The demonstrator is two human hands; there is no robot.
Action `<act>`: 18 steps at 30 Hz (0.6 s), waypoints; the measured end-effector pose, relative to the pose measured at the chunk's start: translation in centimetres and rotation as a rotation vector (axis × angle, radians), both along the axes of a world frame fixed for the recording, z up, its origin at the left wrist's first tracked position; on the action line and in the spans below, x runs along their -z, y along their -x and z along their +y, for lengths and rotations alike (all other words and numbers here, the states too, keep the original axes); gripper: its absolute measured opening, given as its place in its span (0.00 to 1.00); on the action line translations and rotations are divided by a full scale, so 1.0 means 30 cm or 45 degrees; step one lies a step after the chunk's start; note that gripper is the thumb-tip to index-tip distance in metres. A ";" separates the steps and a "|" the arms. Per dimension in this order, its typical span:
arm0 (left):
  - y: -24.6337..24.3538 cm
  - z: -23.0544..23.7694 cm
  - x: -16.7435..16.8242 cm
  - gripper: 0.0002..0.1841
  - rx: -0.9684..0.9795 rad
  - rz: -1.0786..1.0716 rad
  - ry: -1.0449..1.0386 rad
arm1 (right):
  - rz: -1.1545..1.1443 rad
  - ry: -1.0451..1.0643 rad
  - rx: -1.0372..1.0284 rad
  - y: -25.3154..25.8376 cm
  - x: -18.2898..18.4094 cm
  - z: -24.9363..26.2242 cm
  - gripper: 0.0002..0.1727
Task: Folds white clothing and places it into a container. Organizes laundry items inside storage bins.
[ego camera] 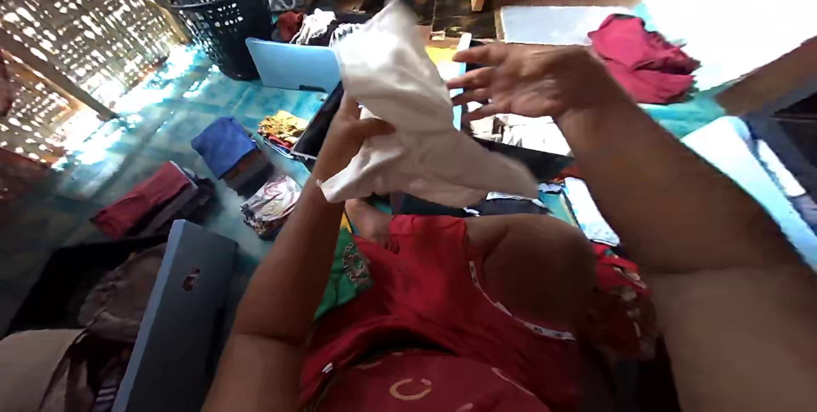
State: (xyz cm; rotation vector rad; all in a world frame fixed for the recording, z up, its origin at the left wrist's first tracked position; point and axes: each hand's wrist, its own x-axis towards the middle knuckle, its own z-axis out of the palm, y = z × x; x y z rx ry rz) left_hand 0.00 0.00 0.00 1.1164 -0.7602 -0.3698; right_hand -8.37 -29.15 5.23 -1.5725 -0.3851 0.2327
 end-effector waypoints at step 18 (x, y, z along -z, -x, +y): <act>0.064 0.164 -0.513 0.14 -0.528 -1.181 -1.103 | -0.422 0.723 0.434 -0.015 0.061 0.201 0.17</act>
